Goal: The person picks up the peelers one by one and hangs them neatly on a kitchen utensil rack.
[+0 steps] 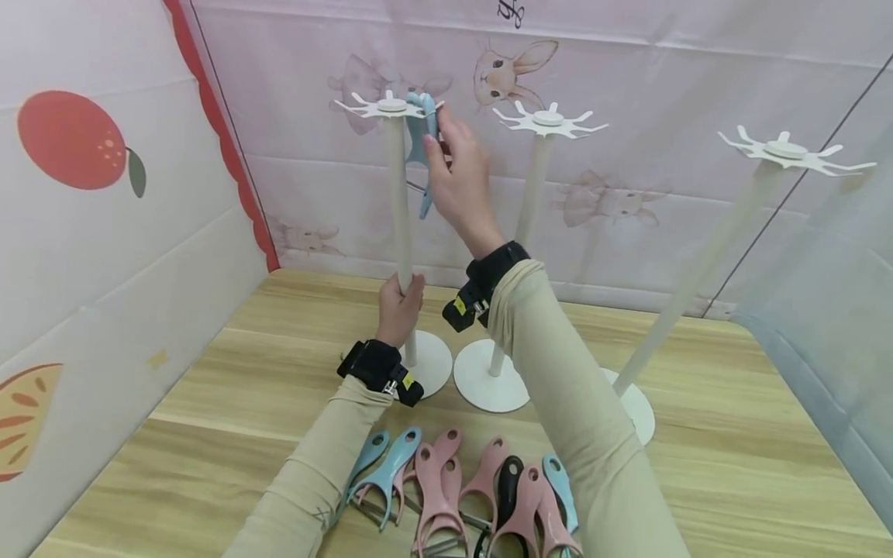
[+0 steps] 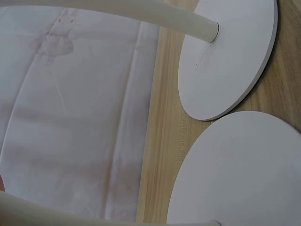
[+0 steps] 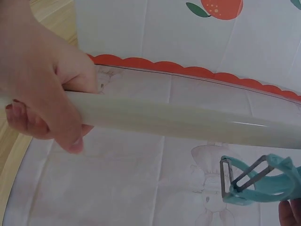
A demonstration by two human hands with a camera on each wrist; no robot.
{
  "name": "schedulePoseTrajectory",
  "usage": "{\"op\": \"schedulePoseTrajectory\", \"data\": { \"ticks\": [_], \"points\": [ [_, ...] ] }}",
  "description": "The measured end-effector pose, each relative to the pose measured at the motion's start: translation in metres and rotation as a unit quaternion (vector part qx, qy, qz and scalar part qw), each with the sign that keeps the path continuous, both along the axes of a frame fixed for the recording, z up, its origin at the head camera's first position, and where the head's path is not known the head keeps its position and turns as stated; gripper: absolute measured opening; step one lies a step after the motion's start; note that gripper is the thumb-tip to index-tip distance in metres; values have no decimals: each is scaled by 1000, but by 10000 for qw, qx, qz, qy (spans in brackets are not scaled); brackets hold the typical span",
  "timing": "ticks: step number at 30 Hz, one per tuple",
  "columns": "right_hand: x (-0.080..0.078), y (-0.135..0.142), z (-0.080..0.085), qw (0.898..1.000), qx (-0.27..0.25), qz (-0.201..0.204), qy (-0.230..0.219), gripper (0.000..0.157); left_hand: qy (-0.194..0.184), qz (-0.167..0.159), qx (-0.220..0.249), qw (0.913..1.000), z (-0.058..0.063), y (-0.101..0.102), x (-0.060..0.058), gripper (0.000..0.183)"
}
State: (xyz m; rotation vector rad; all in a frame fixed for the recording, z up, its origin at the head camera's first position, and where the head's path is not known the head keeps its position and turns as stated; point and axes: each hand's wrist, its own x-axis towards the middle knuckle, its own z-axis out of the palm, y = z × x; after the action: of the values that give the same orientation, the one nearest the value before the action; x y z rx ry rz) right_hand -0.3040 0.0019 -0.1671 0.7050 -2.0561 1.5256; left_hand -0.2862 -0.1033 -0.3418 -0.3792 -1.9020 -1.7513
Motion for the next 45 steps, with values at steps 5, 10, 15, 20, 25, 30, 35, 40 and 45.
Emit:
{"op": "schedulePoseTrajectory", "data": {
  "ticks": [5,10,15,20,25,30,35,40,45],
  "points": [
    [-2,4,-13,9993,254,-169,234,43,-50,7,-27,10000,0,2,0,31],
    [4,7,-26,9984,303,-268,396,44,-234,87,-86,9997,-14,0,-16,32],
    [11,10,-37,9969,247,-289,695,43,-408,235,-176,9987,-21,-1,-23,32],
    [18,16,-46,9946,157,-261,997,41,-329,229,-129,9991,-22,0,-25,31],
    [29,26,-55,9934,173,-174,1118,38,-432,391,-95,9983,-21,0,-24,32],
    [44,43,-64,9916,359,-36,1238,35,-451,374,-40,9983,-22,1,-25,32],
    [55,63,-70,9861,577,-148,1549,30,-428,306,-14,9986,-15,1,-18,32],
    [67,81,-75,9854,714,-119,1543,27,-381,226,7,9990,5,3,1,33],
    [77,102,-82,9839,1113,-137,1394,26,-318,284,27,9991,4,4,1,33]
  ]
}}
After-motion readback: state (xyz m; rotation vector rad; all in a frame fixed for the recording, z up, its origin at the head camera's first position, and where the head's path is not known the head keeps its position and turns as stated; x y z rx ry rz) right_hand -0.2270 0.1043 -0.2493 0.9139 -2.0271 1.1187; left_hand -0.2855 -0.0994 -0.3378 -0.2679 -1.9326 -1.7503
